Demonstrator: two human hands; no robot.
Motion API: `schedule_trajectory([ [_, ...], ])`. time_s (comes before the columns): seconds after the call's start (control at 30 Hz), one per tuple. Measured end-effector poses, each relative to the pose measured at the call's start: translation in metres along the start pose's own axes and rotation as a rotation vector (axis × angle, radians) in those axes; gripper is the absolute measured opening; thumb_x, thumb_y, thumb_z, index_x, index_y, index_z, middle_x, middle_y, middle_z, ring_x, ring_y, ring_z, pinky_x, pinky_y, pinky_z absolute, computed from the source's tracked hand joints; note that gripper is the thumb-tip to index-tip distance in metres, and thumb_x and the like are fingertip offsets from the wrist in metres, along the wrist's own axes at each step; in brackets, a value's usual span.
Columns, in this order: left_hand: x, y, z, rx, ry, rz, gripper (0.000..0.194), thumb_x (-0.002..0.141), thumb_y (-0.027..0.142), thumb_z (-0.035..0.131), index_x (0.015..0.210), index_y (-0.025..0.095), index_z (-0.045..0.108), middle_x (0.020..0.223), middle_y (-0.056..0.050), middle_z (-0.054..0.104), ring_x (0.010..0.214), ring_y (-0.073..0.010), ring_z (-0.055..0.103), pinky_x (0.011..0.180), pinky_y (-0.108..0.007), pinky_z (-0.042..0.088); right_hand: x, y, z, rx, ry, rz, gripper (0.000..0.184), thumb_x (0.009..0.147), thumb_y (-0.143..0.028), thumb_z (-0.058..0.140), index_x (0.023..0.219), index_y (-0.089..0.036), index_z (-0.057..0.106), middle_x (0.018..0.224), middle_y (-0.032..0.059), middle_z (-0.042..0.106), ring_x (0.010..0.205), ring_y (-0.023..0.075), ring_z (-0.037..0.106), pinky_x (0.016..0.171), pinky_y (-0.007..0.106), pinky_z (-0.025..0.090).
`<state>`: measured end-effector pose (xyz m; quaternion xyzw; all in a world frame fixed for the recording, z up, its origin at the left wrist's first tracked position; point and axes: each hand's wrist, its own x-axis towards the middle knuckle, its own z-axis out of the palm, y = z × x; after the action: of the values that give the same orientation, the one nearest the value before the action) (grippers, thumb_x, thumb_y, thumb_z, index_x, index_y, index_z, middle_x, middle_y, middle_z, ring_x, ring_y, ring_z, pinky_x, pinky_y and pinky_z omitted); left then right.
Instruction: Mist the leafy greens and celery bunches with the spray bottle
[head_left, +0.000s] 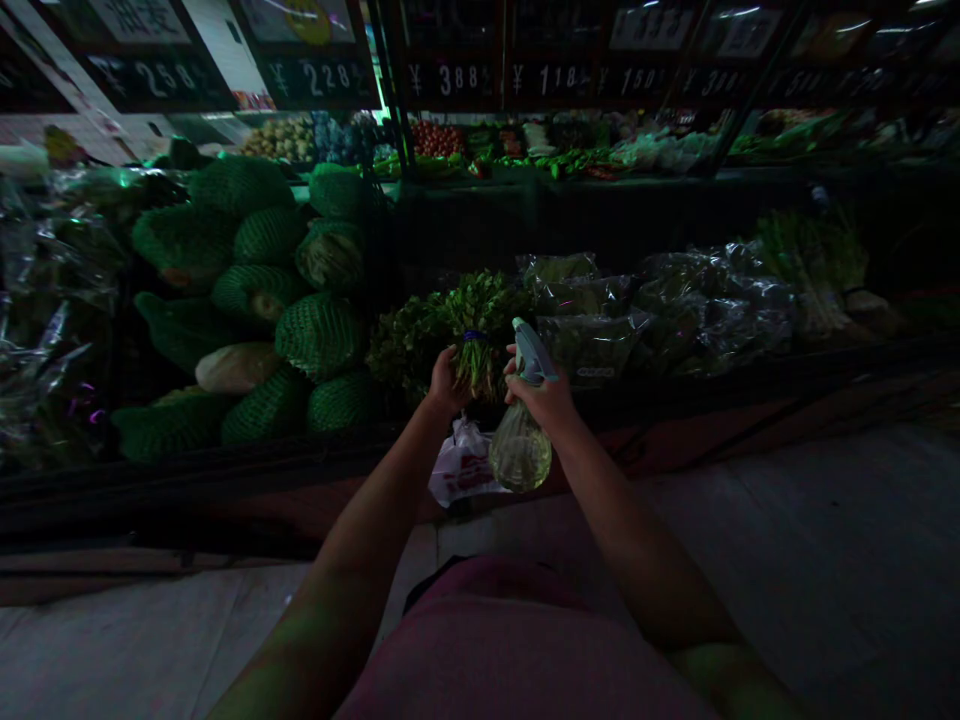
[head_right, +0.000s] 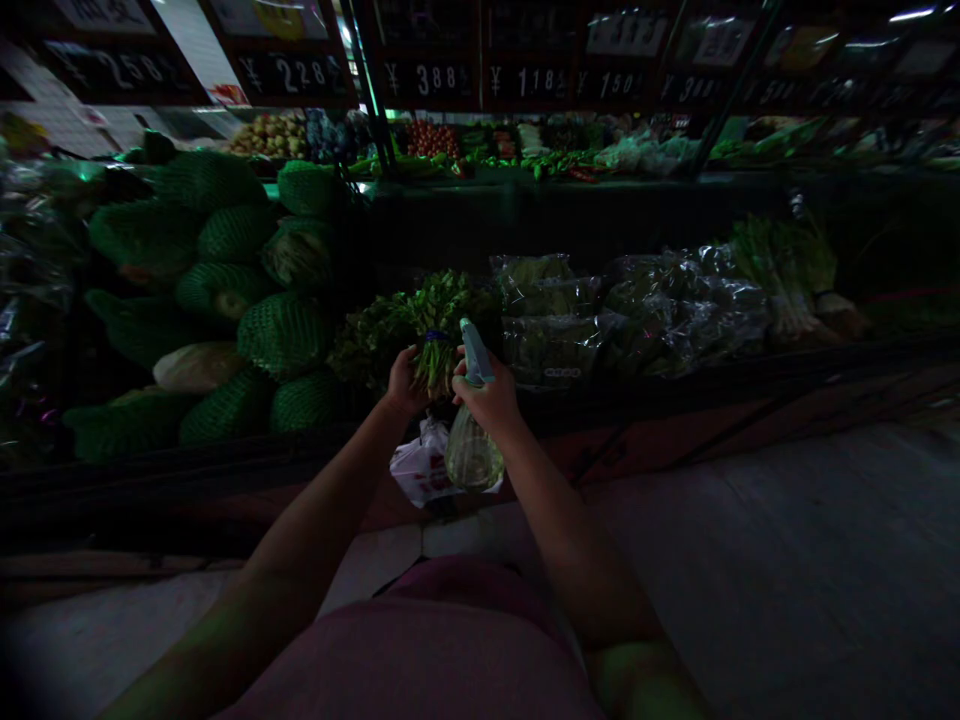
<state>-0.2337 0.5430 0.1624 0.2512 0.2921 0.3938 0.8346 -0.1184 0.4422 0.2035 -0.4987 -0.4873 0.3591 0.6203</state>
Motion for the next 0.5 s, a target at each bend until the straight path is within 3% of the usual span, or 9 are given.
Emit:
schedule_trajectory([
  [0.13,-0.0013,0.0010,-0.0003,-0.157,0.021,-0.045,0.064,0.088,0.061,0.020,0.091,0.009,0.057,0.082,-0.011,0.062,0.076,-0.0196,0.060,0.074,-0.033,0.048,-0.0025,0.0023,-0.0051,0.008,-0.005,-0.001,0.036,0.058,-0.026,0.057,0.093,-0.021,0.051,0.066,-0.0073,0.053,0.042,0.0058,0.049,0.045,0.022,0.045],
  [0.27,0.0009,-0.0024,0.0009,-0.225,0.020,-0.084,0.046,0.093,0.045,0.027,0.084,0.010,0.056,0.073,-0.006,0.061,0.068,-0.0157,0.058,0.079,-0.036,0.047,-0.0053,0.0026,-0.0070,0.014,0.007,0.009,0.035,0.059,-0.025,0.056,0.093,-0.021,0.051,0.067,-0.0071,0.053,0.042,0.0062,0.049,0.044,0.023,0.045],
  [0.5,-0.0014,-0.0046,0.0074,-0.048,-0.008,-0.102,0.046,0.094,0.040,0.026,0.080,0.009,0.057,0.071,-0.008,0.060,0.059,-0.0165,0.058,0.056,-0.030,0.046,-0.0101,-0.0027,-0.0093,0.007,-0.014,-0.030,0.034,0.060,-0.025,0.057,0.094,-0.023,0.051,0.070,-0.0058,0.053,0.043,0.0066,0.049,0.046,0.024,0.045],
])
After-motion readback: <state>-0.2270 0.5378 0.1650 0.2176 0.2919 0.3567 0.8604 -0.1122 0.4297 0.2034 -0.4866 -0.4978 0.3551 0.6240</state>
